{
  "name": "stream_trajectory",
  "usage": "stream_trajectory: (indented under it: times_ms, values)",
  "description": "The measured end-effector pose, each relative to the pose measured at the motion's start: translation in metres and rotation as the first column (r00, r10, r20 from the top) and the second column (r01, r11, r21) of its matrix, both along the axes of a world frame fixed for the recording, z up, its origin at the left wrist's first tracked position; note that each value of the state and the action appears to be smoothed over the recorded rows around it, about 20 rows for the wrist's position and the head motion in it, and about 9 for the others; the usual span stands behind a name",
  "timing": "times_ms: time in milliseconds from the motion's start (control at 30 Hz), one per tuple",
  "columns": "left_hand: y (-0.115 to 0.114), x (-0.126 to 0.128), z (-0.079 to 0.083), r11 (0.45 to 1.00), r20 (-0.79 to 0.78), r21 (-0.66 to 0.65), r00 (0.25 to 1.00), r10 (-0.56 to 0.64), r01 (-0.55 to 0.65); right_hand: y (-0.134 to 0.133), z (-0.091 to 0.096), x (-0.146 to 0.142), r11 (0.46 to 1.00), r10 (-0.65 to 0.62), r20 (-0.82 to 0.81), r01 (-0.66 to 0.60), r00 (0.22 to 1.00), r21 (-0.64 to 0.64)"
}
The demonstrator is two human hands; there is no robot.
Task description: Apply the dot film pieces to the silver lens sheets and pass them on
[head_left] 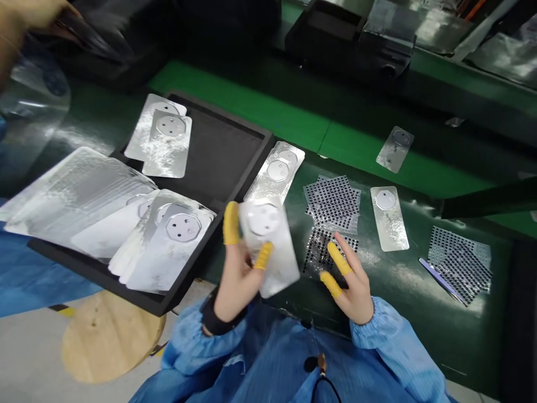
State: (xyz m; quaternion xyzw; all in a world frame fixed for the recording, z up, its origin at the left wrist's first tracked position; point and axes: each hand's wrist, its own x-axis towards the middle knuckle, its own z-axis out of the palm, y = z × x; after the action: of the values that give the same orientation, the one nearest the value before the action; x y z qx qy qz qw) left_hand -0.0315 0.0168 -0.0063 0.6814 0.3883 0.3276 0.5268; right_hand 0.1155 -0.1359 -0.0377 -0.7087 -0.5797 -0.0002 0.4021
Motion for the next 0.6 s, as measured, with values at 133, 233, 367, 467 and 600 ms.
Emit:
stream_trajectory:
  times_ms: [133,233,367,467,600]
  values:
    - [0.022,-0.012,-0.004,0.999,-0.213,-0.033,0.977,-0.015,0.008,-0.007,-0.024,0.006,1.000,-0.028,0.104,0.026,0.994,0.018]
    - [0.015,-0.001,-0.006,0.971,-0.261,-0.193,0.946,-0.190,0.141,-0.006,-0.026,0.005,0.997,-0.034,0.071,0.029,0.997,0.067]
    - [-0.004,0.029,-0.007,0.884,-0.150,-0.320,0.903,-0.402,0.340,-0.006,-0.009,0.006,0.997,-0.014,0.114,0.006,0.993,0.077]
    - [-0.015,0.039,-0.009,0.836,0.021,-0.351,0.896,-0.444,0.422,-0.012,0.003,0.008,0.997,0.054,0.143,-0.063,0.988,0.055]
    - [-0.029,0.033,-0.016,0.843,0.110,-0.333,0.906,-0.410,0.422,-0.021,-0.005,0.013,0.994,0.105,0.108,-0.109,0.989,0.027]
